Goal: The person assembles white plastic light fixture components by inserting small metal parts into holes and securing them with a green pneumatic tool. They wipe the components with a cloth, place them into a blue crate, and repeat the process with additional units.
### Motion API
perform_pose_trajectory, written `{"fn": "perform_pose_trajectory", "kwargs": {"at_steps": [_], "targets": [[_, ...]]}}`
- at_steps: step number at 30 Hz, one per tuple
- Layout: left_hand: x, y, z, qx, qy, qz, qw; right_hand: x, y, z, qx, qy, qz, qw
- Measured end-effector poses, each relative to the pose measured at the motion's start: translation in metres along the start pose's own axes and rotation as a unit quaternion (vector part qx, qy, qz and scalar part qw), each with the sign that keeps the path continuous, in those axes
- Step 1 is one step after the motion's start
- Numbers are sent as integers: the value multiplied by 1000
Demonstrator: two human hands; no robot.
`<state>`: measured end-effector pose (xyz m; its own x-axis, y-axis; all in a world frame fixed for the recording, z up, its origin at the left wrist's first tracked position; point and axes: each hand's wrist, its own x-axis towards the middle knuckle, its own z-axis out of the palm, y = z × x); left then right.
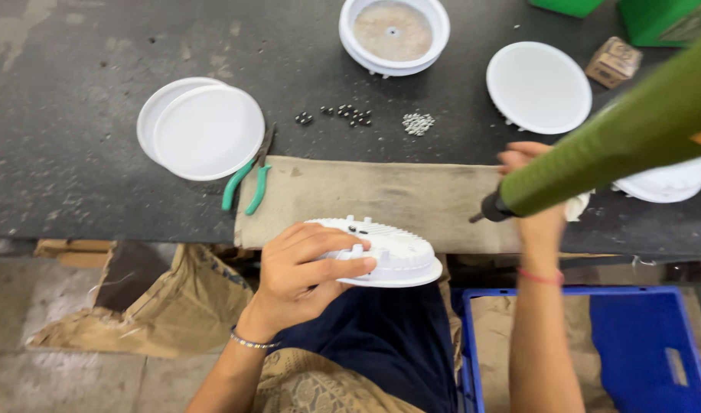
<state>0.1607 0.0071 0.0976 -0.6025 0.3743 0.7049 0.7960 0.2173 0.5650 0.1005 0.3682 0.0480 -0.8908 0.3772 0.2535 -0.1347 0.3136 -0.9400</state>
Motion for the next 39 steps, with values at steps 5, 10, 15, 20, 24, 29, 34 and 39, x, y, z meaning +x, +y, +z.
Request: {"fn": "perform_pose_trajectory", "kwargs": {"at_steps": [5, 10, 15, 20, 24, 29, 34, 39], "targets": [[3, 4, 4, 12, 13, -3, 1000, 33, 48, 51, 3, -105, -100, 989], [4, 6, 8, 16, 15, -17, 1000, 75, 62, 82, -213, -83, -119, 966], [5, 7, 11, 18, 16, -28, 999, 95, 56, 90, -285, -110, -148, 941], [6, 8, 10, 19, 14, -33, 999, 106, 51, 97, -369, -145, -162, 904], [5, 8, 9, 14, 15, -31, 999, 113, 55, 102, -425, -152, -142, 881], [4, 9, 9, 22, 19, -30, 999, 123, 61, 117, -493, -144, -116, 850], [0, 10, 10, 21, 26, -35, 999, 124, 52, 106, -444, -151, -100, 878], [-3, 9, 8, 20, 21, -39, 999, 83, 11, 51, -21, -183, 91, 979]]}}
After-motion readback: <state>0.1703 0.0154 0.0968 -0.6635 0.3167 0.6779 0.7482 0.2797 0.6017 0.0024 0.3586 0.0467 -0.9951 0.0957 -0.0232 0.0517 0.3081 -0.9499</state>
